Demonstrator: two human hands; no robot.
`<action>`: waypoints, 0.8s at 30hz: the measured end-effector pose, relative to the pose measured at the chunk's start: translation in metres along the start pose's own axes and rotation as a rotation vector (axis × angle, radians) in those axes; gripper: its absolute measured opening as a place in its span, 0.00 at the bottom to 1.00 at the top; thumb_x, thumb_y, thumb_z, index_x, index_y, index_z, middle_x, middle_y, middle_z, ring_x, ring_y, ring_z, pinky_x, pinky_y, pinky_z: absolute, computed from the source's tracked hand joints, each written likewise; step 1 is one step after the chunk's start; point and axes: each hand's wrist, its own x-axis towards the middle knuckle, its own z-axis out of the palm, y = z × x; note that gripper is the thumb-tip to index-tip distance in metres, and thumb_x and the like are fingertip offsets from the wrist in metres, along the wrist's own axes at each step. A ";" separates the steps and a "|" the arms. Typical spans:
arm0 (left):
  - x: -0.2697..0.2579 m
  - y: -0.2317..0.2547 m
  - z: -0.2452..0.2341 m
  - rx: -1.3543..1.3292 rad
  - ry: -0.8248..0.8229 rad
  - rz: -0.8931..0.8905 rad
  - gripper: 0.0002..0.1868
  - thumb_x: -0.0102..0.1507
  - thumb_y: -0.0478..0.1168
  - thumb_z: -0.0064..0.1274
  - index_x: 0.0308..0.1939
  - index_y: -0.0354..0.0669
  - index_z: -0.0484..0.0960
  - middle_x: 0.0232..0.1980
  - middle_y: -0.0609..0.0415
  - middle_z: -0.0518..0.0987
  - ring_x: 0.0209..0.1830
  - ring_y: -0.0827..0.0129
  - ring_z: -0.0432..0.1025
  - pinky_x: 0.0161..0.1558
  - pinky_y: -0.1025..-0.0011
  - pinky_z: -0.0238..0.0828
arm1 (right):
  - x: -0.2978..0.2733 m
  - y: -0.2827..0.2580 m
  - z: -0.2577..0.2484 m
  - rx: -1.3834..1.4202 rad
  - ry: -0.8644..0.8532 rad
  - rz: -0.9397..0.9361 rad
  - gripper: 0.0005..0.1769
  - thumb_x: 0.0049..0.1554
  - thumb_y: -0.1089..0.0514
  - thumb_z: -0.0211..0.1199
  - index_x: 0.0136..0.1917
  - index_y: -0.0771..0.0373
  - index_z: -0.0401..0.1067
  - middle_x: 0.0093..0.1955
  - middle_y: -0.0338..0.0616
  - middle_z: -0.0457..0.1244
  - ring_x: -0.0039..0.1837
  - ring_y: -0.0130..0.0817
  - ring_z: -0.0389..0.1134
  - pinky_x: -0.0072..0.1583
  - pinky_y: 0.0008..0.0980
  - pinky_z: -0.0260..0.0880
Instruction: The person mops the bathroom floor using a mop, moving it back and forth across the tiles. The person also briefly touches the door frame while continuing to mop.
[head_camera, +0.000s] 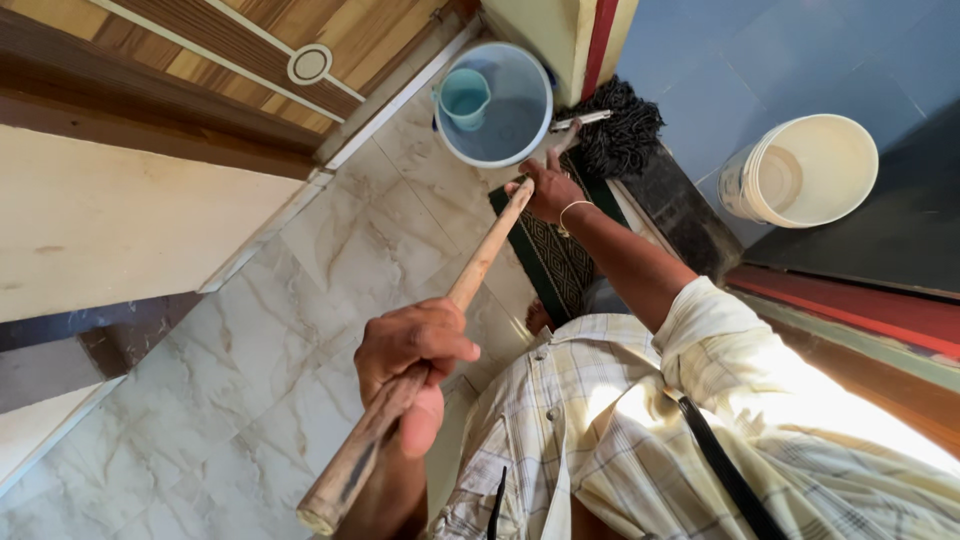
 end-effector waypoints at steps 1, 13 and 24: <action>-0.003 0.001 -0.002 0.003 -0.026 0.007 0.43 0.61 0.80 0.44 0.35 0.39 0.82 0.18 0.63 0.59 0.19 0.73 0.56 0.25 0.71 0.53 | 0.002 -0.003 -0.005 -0.151 0.027 -0.047 0.26 0.62 0.31 0.65 0.58 0.54 0.76 0.75 0.72 0.50 0.69 0.65 0.59 0.60 0.52 0.67; -0.020 -0.005 -0.048 -0.248 -0.153 0.034 0.46 0.55 0.80 0.49 0.34 0.34 0.81 0.16 0.64 0.59 0.16 0.74 0.53 0.23 0.70 0.55 | -0.064 -0.026 -0.012 -0.018 0.039 -0.086 0.25 0.60 0.34 0.63 0.44 0.57 0.80 0.42 0.50 0.70 0.47 0.52 0.72 0.50 0.49 0.71; -0.037 -0.053 -0.015 -0.579 -0.286 -0.191 0.47 0.56 0.82 0.48 0.32 0.34 0.80 0.15 0.65 0.58 0.15 0.78 0.50 0.25 0.70 0.47 | -0.210 0.058 0.018 -0.088 -0.022 0.207 0.13 0.56 0.52 0.61 0.52 0.52 0.82 0.46 0.52 0.72 0.45 0.49 0.75 0.52 0.46 0.74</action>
